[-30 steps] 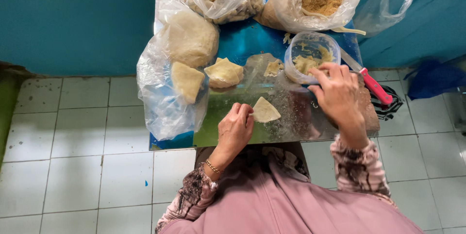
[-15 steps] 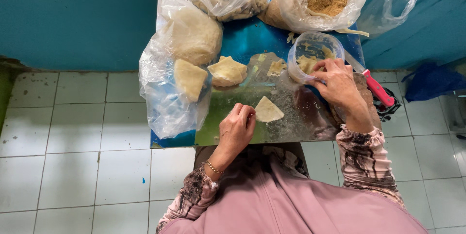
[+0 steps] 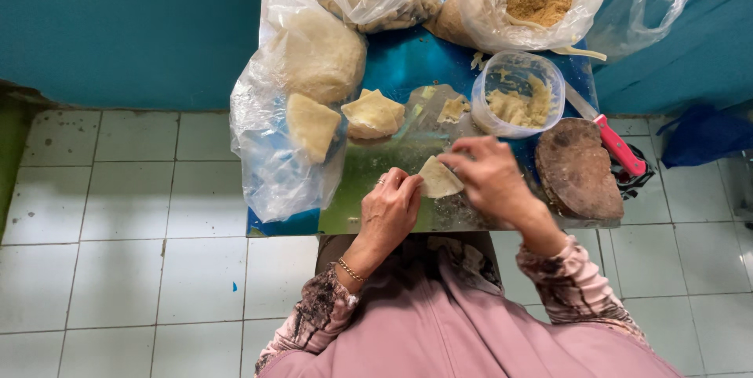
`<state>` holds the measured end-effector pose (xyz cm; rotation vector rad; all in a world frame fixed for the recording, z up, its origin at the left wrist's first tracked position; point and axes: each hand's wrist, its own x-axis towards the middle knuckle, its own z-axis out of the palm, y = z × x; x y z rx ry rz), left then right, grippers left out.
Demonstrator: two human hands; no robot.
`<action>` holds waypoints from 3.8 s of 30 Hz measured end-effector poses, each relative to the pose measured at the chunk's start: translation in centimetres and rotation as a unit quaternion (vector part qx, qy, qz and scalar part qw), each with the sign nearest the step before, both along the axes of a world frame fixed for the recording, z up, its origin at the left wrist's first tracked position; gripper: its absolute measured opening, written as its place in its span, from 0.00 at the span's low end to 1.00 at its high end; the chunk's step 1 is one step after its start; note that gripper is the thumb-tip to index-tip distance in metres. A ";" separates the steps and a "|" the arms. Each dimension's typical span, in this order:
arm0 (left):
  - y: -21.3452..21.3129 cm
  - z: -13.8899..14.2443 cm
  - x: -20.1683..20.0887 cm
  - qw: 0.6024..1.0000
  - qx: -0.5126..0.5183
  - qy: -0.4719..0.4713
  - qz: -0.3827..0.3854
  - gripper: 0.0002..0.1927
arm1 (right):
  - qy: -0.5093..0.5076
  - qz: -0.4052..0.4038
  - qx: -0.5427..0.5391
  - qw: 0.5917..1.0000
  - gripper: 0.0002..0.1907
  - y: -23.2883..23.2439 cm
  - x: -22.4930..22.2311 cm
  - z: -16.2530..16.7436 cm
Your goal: The person pinches and folds small triangular dough wrappers by hand, sealing their edges one at a time, and places the finished pastries in a row on the table. They occasionally reach into a plastic bag of brown filling and add a portion to a wrapper before folding it closed.
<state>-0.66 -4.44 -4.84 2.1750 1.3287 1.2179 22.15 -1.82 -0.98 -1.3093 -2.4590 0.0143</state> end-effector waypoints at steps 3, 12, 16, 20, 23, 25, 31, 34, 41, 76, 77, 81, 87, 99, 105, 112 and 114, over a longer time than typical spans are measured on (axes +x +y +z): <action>-0.1 -0.1 -0.1 1.000 -0.004 0.006 -0.002 0.05 | -0.088 -0.003 0.062 0.994 0.30 -1.1 -2.0 -0.9; -0.3 0.3 -0.4 1.000 -0.021 0.000 -0.015 0.06 | -0.106 -0.049 0.098 0.988 0.23 0.0 -1.0 -0.9; -0.2 0.5 -0.5 1.000 -0.018 -0.002 -0.018 0.06 | -0.121 -0.003 0.098 0.988 0.26 -1.5 -2.0 -0.5; -0.4 0.6 -0.6 1.000 -0.018 -0.002 -0.022 0.05 | -0.202 0.034 0.138 0.969 0.21 -2.3 -0.8 1.2; -0.3 0.7 -0.6 0.999 -0.017 0.000 -0.029 0.04 | -0.112 -0.003 0.138 0.984 0.15 0.8 2.7 2.8; -0.2 0.7 -0.7 0.999 -0.020 0.004 -0.033 0.04 | -0.115 -0.082 0.159 0.977 0.14 4.8 6.6 4.5; -0.4 0.8 -0.8 0.999 -0.025 -0.016 -0.034 0.04 | -0.200 -0.251 0.101 0.942 0.09 21.5 12.4 6.3; -0.4 0.8 -0.8 0.999 -0.025 -0.023 -0.028 0.04 | -0.317 -0.323 -0.014 0.892 0.17 24.8 11.9 5.5; -0.3 0.7 -1.1 0.997 -0.044 -0.042 -0.043 0.04 | -0.106 -0.353 0.221 0.903 0.09 23.5 17.4 5.7; -0.2 1.2 -1.2 0.997 -0.038 -0.045 -0.054 0.03 | 0.053 -0.469 -0.109 0.875 0.14 16.5 20.9 1.5; -0.3 1.2 -1.2 0.997 -0.041 -0.044 -0.054 0.03 | 0.153 -0.452 -0.094 0.874 0.11 16.3 21.3 1.8; -0.2 1.2 -1.2 0.996 -0.047 -0.041 -0.057 0.03 | 0.310 -0.279 0.056 0.907 0.11 15.2 20.5 5.2; -0.2 1.1 -1.1 0.997 -0.038 -0.038 -0.058 0.03 | -0.027 -0.265 0.168 0.949 0.12 18.7 15.6 5.9; -0.3 0.7 -1.0 0.997 -0.038 -0.039 -0.051 0.03 | -0.051 -0.304 0.049 0.950 0.10 25.1 10.3 3.7; -0.3 0.6 -1.1 0.997 -0.035 -0.033 -0.054 0.03 | 0.174 -0.326 -0.045 0.928 0.09 21.9 12.9 4.7; -0.3 0.8 -1.0 0.998 -0.024 -0.023 -0.049 0.03 | -0.081 -0.193 0.290 0.934 0.09 21.5 12.8 3.6; -0.4 0.9 -1.0 0.998 -0.031 -0.025 -0.049 0.03 | -0.115 -0.187 0.352 0.910 0.10 21.8 12.0 3.4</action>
